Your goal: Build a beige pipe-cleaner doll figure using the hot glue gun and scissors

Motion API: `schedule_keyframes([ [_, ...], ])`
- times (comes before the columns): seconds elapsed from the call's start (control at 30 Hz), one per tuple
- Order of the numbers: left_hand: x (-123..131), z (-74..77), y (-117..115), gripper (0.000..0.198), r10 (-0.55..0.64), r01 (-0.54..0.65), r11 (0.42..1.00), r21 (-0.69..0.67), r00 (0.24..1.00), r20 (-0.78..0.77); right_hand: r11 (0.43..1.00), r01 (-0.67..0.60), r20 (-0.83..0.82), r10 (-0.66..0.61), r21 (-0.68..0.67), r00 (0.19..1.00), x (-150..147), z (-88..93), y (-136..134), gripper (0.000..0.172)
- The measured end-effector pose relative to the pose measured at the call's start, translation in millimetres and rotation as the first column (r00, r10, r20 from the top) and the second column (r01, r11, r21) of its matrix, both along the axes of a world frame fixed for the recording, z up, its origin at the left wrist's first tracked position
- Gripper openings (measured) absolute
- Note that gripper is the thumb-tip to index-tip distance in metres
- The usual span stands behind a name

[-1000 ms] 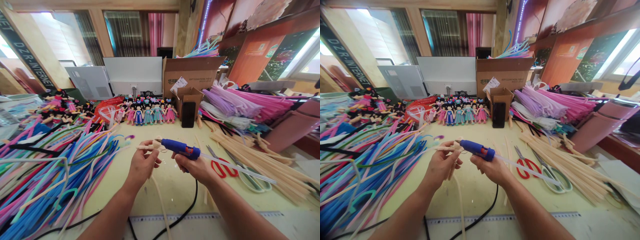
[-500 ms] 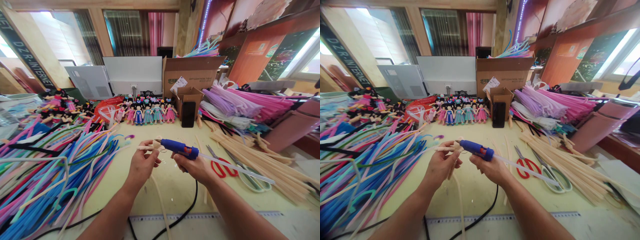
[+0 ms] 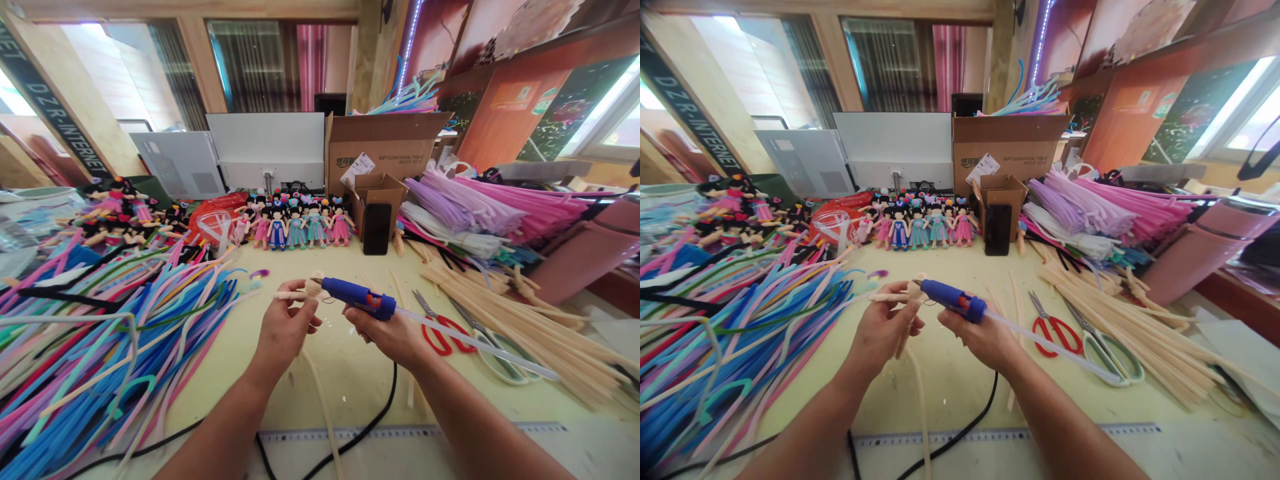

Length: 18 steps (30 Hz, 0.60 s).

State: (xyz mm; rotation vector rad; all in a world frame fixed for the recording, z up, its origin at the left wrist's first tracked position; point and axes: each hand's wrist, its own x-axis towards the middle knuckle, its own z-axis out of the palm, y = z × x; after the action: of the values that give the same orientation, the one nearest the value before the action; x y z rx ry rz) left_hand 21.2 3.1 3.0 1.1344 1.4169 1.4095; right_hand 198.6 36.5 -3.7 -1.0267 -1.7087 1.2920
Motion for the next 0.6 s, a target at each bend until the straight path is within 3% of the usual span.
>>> schedule_keyframes([
  [0.23, -4.5, -5.3, 3.3, 0.049, -0.009, 0.008, 1.000, 0.015, 0.997, 0.073, 1.000, 0.008, -0.012, -0.009, -0.007, 1.000, 4.3, 4.5, 0.2, 0.039],
  [0.6, -7.2, 3.6, 2.3, 0.058, -0.030, 0.041, 0.998, -0.046, 0.972, 0.234, 1.000, 0.014, 0.023, -0.014, 0.001, 1.000, 4.3, 5.0, 2.1, 0.043],
])
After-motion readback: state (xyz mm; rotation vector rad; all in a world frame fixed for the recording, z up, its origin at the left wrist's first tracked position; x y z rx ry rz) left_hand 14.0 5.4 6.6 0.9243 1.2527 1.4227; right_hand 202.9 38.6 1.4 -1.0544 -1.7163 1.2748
